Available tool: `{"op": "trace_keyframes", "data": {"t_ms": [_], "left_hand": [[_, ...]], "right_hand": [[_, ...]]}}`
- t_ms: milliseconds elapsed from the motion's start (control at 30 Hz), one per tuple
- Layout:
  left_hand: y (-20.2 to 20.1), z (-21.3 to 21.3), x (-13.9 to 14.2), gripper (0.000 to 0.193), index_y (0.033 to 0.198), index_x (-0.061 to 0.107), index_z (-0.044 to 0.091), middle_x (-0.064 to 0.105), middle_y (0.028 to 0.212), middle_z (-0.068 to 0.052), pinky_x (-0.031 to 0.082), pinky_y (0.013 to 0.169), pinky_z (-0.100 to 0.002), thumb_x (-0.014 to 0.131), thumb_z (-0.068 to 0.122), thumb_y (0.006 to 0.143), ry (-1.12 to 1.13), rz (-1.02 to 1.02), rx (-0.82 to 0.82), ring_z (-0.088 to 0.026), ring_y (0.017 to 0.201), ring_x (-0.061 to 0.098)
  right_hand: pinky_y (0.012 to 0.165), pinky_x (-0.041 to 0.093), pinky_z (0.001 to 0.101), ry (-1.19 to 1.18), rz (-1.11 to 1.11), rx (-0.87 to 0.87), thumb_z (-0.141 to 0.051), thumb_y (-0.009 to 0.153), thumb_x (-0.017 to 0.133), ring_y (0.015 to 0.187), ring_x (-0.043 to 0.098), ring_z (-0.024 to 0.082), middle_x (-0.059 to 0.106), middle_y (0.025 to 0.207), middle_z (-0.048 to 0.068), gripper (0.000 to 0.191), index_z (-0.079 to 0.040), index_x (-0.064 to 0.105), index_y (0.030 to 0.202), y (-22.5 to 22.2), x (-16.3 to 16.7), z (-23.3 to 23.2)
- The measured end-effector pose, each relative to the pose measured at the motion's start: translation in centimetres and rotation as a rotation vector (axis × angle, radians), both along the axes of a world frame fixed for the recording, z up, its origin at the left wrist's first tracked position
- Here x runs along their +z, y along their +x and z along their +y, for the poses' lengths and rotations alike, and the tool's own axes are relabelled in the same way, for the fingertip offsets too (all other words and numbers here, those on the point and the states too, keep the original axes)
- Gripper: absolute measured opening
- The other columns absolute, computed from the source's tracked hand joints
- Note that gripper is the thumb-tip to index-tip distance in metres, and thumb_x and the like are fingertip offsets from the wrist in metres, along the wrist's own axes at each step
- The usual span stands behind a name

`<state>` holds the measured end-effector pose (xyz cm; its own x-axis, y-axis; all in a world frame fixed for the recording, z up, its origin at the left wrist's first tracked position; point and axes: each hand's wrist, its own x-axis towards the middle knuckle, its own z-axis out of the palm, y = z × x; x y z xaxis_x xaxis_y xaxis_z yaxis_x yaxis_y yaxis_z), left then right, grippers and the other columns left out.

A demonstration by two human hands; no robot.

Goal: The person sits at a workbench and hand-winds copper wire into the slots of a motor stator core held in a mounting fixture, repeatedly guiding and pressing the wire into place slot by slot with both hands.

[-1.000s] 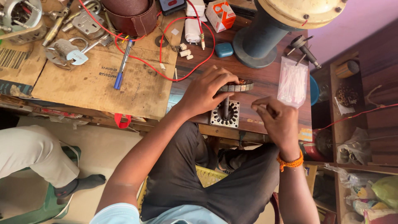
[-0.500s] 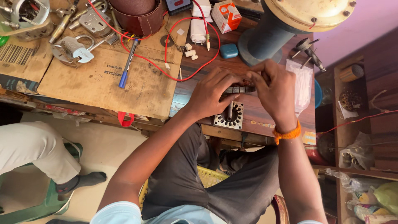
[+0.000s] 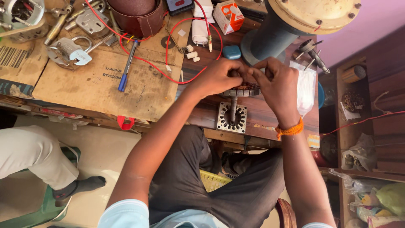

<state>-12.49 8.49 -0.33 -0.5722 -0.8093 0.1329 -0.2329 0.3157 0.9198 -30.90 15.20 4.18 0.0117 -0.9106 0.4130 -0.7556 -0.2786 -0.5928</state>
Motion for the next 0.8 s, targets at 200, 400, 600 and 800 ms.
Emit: {"op": "trace_keyframes", "data": {"t_ms": [200, 400, 600, 800], "left_hand": [[2.4, 0.0, -1.0, 0.013, 0.107, 0.074, 0.001, 0.077, 0.100, -0.003, 0.055, 0.088, -0.029, 0.071, 0.003, 0.094, -0.039, 0.252, -0.222, -0.010, 0.095, 0.069], [2.8, 0.5, -0.6, 0.015, 0.104, 0.078, 0.005, 0.080, 0.101, -0.003, 0.056, 0.087, -0.028, 0.075, 0.009, 0.090, -0.039, 0.146, -0.148, -0.009, 0.095, 0.073], [2.9, 0.8, -0.3, 0.016, 0.105, 0.078, 0.007, 0.081, 0.101, -0.003, 0.056, 0.087, -0.028, 0.074, 0.012, 0.091, -0.069, 0.121, -0.154, -0.009, 0.094, 0.073], [2.7, 1.6, 0.6, 0.015, 0.102, 0.078, 0.009, 0.081, 0.096, -0.003, 0.055, 0.082, -0.029, 0.073, 0.013, 0.089, -0.152, 0.017, -0.091, -0.012, 0.088, 0.075]], "right_hand": [[0.046, 0.031, 0.0302, 0.150, -0.079, 0.098, -0.015, 0.087, 0.086, 0.052, 0.040, 0.007, 0.052, 0.058, 0.003, 0.015, -0.004, 0.077, 0.092, 1.2, 1.2, 3.3], [0.050, 0.035, 0.0306, 0.162, -0.045, 0.107, -0.014, 0.087, 0.084, 0.053, 0.042, 0.010, 0.056, 0.060, 0.005, 0.013, -0.004, 0.077, 0.091, 2.9, 1.3, 5.8], [0.050, 0.035, 0.0304, 0.147, -0.083, 0.055, -0.011, 0.088, 0.082, 0.054, 0.043, 0.009, 0.058, 0.064, 0.006, 0.012, -0.003, 0.075, 0.092, 2.9, 0.6, 6.9], [0.051, 0.033, 0.0292, 0.136, -0.178, 0.014, -0.010, 0.088, 0.082, 0.056, 0.038, 0.008, 0.051, 0.062, 0.004, 0.012, -0.003, 0.074, 0.094, 2.9, -1.0, 7.8]]}}
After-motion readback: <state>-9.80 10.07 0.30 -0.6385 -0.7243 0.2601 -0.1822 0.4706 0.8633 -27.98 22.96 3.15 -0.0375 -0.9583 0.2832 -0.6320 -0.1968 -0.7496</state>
